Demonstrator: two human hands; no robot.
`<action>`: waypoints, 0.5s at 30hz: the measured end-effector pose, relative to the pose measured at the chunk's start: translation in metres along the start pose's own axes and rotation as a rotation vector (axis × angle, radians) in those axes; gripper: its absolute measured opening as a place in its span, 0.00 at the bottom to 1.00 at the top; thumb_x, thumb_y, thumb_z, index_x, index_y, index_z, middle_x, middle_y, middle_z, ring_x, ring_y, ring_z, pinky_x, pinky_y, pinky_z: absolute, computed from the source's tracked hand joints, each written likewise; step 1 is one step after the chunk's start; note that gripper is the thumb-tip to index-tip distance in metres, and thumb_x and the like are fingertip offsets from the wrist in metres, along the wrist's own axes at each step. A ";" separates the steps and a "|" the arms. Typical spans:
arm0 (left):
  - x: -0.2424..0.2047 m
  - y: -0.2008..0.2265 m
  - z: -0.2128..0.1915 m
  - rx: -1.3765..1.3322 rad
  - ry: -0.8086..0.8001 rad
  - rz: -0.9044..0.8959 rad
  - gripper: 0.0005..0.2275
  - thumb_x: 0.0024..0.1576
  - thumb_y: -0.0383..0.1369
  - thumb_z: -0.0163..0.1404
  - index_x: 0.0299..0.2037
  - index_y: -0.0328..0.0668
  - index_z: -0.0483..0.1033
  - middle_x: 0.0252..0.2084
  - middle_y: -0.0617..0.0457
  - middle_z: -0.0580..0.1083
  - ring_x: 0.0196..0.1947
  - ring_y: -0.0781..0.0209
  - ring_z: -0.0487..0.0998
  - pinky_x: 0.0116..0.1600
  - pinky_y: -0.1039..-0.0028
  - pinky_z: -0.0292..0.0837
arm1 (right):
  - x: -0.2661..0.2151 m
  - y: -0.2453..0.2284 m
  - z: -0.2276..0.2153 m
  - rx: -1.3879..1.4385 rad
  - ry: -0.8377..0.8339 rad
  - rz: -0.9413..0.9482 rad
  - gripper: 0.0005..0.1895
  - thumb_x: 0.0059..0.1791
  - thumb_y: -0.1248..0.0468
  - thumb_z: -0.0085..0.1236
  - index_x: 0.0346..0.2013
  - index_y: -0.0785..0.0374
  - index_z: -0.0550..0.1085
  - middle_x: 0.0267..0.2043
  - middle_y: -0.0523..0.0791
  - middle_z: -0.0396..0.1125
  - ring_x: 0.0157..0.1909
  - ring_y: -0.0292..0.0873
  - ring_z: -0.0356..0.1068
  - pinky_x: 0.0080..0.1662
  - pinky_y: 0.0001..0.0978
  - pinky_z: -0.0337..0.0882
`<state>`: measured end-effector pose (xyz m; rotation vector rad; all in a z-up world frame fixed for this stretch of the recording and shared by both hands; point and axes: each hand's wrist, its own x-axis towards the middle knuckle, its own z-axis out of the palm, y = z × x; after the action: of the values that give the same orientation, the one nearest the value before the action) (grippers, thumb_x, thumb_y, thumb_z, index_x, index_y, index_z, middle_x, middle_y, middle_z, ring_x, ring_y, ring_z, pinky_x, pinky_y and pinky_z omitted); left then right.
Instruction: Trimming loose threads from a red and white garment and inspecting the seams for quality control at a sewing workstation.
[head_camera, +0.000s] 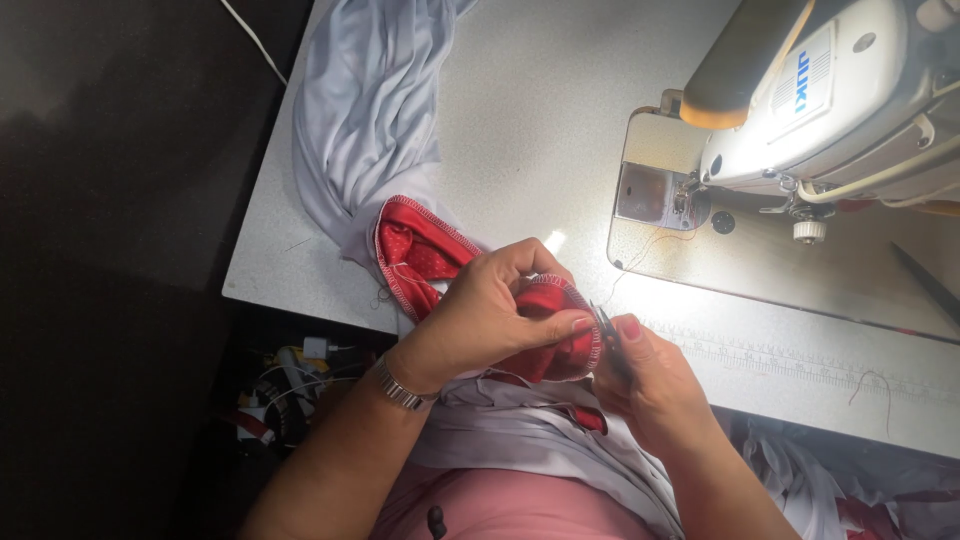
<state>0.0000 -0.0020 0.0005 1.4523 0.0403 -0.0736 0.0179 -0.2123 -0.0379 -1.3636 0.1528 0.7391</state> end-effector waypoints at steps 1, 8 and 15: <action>0.000 0.000 0.000 0.011 0.010 0.003 0.11 0.49 0.28 0.65 0.34 0.46 0.73 0.28 0.60 0.77 0.28 0.77 0.75 0.35 0.86 0.73 | 0.000 0.000 0.001 0.006 -0.010 0.007 0.27 0.52 0.42 0.47 0.21 0.57 0.54 0.17 0.38 0.38 0.19 0.35 0.36 0.22 0.30 0.38; -0.002 0.000 0.001 -0.002 0.007 -0.020 0.11 0.49 0.29 0.65 0.34 0.45 0.73 0.29 0.59 0.78 0.29 0.76 0.76 0.36 0.85 0.74 | 0.003 0.006 -0.003 -0.049 -0.016 -0.033 0.27 0.53 0.41 0.46 0.24 0.60 0.62 0.16 0.38 0.41 0.18 0.35 0.39 0.22 0.30 0.40; -0.001 -0.003 0.002 0.062 0.014 -0.013 0.12 0.48 0.30 0.66 0.33 0.47 0.72 0.27 0.63 0.75 0.28 0.78 0.72 0.34 0.86 0.70 | 0.003 0.003 0.000 -0.087 0.025 -0.036 0.28 0.50 0.41 0.50 0.19 0.57 0.54 0.16 0.39 0.40 0.19 0.37 0.38 0.23 0.32 0.41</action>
<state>-0.0008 -0.0041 -0.0021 1.5142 0.0590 -0.0760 0.0185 -0.2111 -0.0416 -1.4555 0.1164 0.7060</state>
